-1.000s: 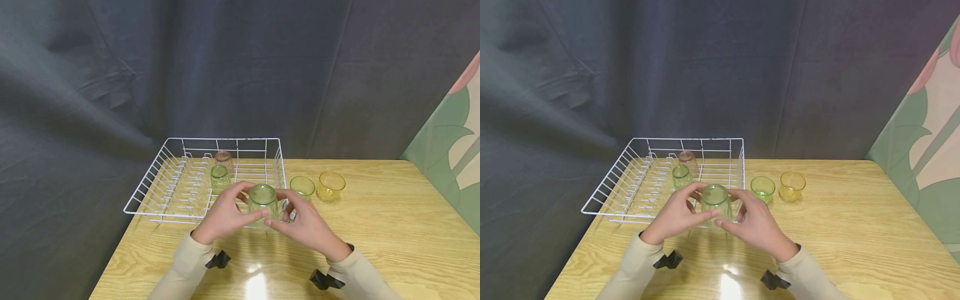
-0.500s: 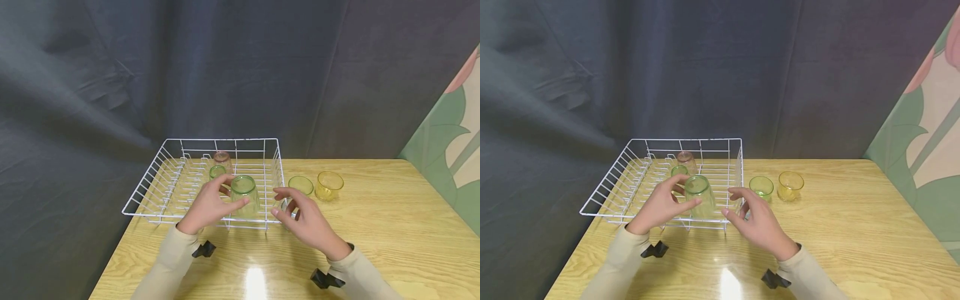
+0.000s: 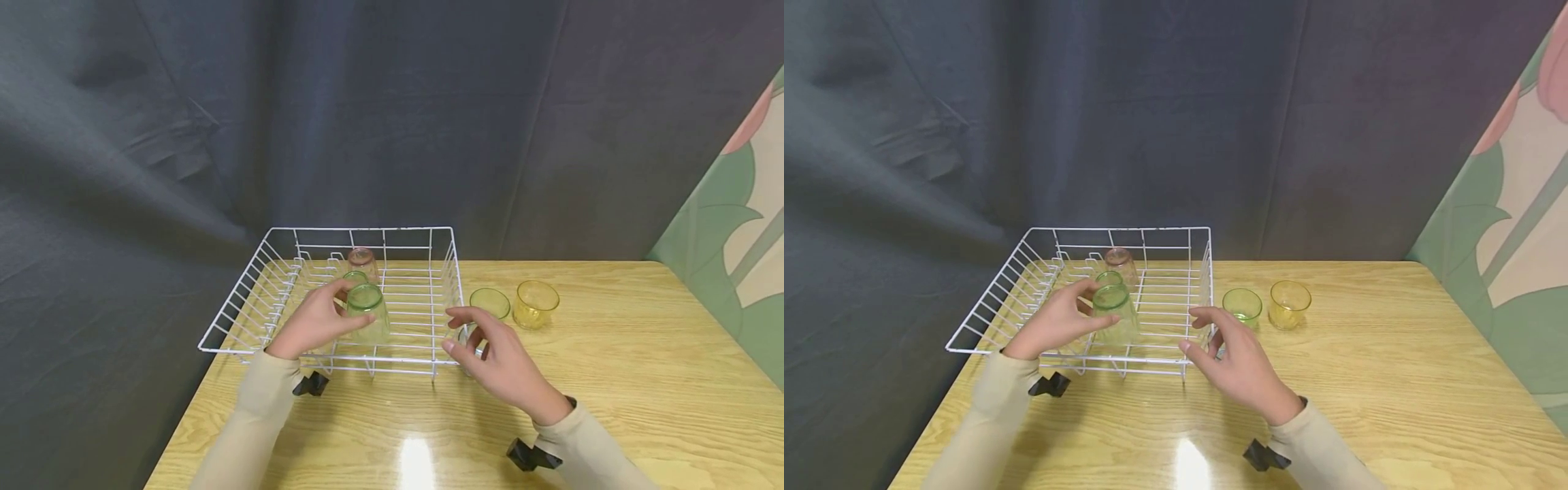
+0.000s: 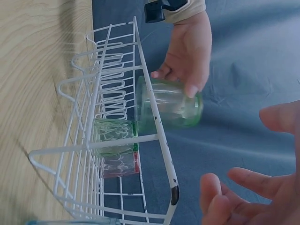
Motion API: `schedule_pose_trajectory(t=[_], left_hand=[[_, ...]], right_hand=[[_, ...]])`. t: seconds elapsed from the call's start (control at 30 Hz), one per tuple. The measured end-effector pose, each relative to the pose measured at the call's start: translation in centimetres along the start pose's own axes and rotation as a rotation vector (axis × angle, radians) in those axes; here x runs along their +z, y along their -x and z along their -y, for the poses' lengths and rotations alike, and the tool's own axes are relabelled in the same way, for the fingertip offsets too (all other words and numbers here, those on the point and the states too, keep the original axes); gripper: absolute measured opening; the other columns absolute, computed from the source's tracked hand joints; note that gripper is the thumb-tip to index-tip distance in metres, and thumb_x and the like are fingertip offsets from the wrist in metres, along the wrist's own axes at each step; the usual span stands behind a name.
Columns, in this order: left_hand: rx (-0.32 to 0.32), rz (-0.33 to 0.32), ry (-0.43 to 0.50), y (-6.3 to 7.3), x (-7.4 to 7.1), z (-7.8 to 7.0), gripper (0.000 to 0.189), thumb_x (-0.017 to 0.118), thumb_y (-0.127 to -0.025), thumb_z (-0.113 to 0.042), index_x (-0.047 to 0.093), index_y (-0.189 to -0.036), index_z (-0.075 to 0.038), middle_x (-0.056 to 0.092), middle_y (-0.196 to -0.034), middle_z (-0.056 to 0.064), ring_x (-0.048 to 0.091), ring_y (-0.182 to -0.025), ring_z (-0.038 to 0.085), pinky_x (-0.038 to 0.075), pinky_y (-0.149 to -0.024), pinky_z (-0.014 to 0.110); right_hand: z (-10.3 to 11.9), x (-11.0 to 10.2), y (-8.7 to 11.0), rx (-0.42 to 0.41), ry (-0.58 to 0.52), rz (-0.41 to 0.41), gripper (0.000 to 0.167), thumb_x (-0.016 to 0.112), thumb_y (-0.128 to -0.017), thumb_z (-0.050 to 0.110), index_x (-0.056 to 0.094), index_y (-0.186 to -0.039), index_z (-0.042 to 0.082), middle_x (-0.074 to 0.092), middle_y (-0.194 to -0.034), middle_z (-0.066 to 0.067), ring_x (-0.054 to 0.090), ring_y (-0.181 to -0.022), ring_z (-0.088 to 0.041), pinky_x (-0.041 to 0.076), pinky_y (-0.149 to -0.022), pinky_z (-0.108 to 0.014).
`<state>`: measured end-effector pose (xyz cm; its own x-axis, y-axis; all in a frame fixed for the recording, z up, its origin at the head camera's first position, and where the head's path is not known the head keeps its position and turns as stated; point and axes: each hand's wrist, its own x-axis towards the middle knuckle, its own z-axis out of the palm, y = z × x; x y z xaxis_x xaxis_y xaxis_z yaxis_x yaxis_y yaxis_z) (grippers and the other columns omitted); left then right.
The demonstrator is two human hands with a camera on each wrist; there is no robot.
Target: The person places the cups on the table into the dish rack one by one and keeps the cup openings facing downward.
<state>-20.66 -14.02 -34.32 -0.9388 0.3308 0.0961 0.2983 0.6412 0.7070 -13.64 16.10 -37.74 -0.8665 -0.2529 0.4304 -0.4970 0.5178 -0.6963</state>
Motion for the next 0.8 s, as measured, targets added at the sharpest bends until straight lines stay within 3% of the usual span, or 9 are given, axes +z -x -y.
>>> schedule_pose_trajectory(t=[0.27,0.43,0.6,0.8], left_hand=[[-0.102,0.043,-0.07,-0.6,-0.7,1.5,0.053,0.081,-0.079,-0.04,0.063,-0.114,-0.004,0.068,-0.101,0.008,0.063,-0.087,0.021,0.052,-0.075,0.036],[-0.167,0.069,-0.081,-1.1,-0.6,2.4,0.05,0.082,-0.078,-0.038,0.063,-0.108,-0.004,0.066,-0.093,0.006,0.06,-0.079,0.019,0.05,-0.069,0.033],[-0.184,0.094,-0.086,-1.5,-0.4,3.0,0.047,0.085,-0.074,-0.032,0.063,-0.102,0.0,0.062,-0.083,0.005,0.055,-0.069,0.018,0.047,-0.06,0.031],[-0.212,0.133,-0.127,-1.6,-0.1,3.4,0.054,0.088,-0.07,-0.028,0.062,-0.106,0.002,0.064,-0.085,0.006,0.058,-0.073,0.02,0.05,-0.064,0.032]], right_hand=[[-0.1,0.0,-0.1,-0.004,0.004,0.005,0.042,0.073,-0.091,0.021,0.06,-0.13,0.012,0.067,-0.107,0.001,0.057,-0.066,-0.005,0.047,-0.053,-0.024],[-0.2,0.1,-0.1,0.007,0.008,0.013,0.041,0.073,-0.092,0.022,0.061,-0.13,0.014,0.067,-0.107,0.001,0.057,-0.067,-0.005,0.047,-0.053,-0.024],[-0.2,0.1,-0.1,0.01,0.012,0.015,0.039,0.073,-0.092,0.022,0.061,-0.128,0.014,0.067,-0.106,0.002,0.057,-0.068,-0.005,0.048,-0.054,-0.024],[-0.1,0.2,-0.1,0.013,0.019,0.018,0.038,0.073,-0.091,0.022,0.062,-0.127,0.014,0.067,-0.104,0.003,0.057,-0.068,-0.006,0.047,-0.054,-0.024]])
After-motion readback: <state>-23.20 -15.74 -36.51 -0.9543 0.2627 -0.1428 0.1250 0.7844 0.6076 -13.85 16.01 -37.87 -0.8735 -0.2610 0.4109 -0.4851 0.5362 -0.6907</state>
